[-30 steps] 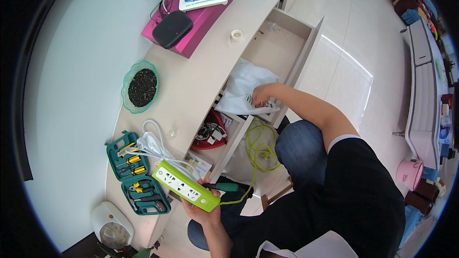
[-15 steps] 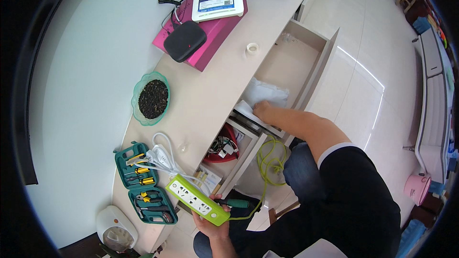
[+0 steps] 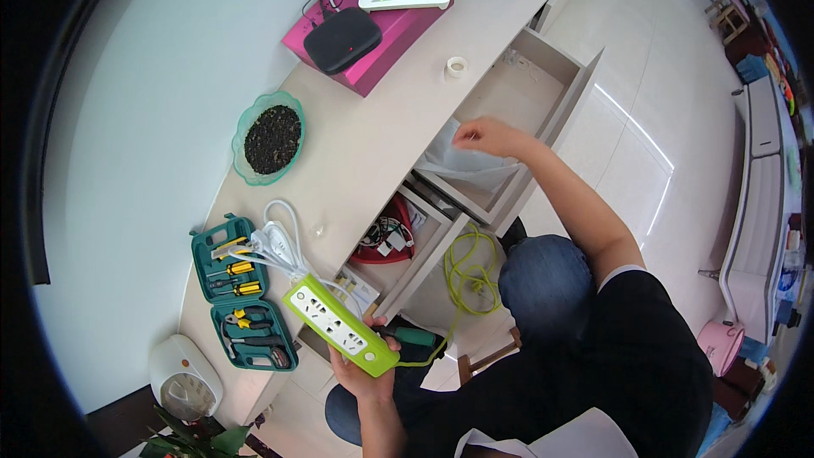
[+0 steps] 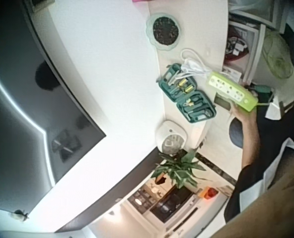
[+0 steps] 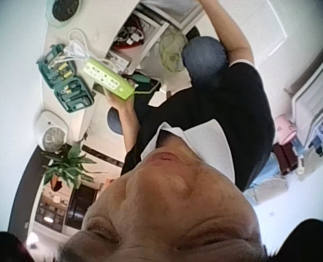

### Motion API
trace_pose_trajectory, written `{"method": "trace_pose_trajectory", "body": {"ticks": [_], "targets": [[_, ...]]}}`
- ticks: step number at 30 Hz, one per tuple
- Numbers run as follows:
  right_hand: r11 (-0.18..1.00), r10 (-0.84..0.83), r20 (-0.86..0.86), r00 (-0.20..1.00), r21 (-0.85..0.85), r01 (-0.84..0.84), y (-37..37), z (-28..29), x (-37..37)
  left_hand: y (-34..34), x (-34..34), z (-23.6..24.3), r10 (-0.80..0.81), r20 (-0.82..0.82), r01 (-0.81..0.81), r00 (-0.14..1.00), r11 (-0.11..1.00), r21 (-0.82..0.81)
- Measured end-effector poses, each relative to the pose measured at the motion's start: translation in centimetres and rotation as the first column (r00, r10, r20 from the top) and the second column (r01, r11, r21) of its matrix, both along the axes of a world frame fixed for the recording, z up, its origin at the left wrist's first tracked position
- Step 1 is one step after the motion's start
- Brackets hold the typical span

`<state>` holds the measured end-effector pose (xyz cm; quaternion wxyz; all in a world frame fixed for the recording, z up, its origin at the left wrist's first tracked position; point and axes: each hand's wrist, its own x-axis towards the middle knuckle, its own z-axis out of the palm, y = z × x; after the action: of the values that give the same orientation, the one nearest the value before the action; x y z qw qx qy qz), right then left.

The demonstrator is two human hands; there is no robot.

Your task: The person uses a screwdriver to open and close the casing of a green power strip. They then open a drawer, retrieve a white extension cord, and place it inside the drawer.

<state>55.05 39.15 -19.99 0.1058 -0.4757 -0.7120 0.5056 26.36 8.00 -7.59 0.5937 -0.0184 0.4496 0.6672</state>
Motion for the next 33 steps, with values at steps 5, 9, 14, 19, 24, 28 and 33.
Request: {"method": "trace_pose_trajectory", "body": {"ticks": [5,9,14,19,24,28,33], "targets": [[0.688,0.191,-0.358,0.914,-0.615,-0.385,-2.9,-0.2,-3.5,0.0,0.2,0.8,-0.034,-0.011,0.035,0.999,0.998,0.046],[0.952,-0.081,0.473,0.877,0.298,-0.073,-1.8,-7.5,-3.8,-0.6,-0.9,-0.4,-0.111,-0.008,0.111,0.994,0.994,0.013],[0.950,-0.186,0.616,0.766,0.313,-0.021,-0.5,-10.0,-4.1,-1.1,-1.3,-0.8,-0.009,0.006,0.009,1.000,0.999,-0.052],[0.814,-0.506,0.348,0.789,0.494,0.305,4.7,-13.9,-0.7,-1.9,-2.2,-1.9,-0.008,0.034,0.010,0.999,0.997,-0.072],[0.965,-0.191,0.609,0.770,-0.026,0.261,5.2,-17.1,3.7,-1.7,-2.4,-2.2,-0.081,0.026,0.082,0.996,0.996,-0.031],[0.986,0.005,0.617,0.787,-0.136,0.100,4.2,-12.8,0.2,-2.0,-1.9,-1.6,0.044,0.010,-0.043,0.999,0.994,-0.105],[0.947,-0.290,0.613,0.735,0.294,0.128,2.0,-8.5,-1.8,-2.3,-2.1,-1.8,0.012,0.014,-0.011,1.000,0.997,-0.078]]}}
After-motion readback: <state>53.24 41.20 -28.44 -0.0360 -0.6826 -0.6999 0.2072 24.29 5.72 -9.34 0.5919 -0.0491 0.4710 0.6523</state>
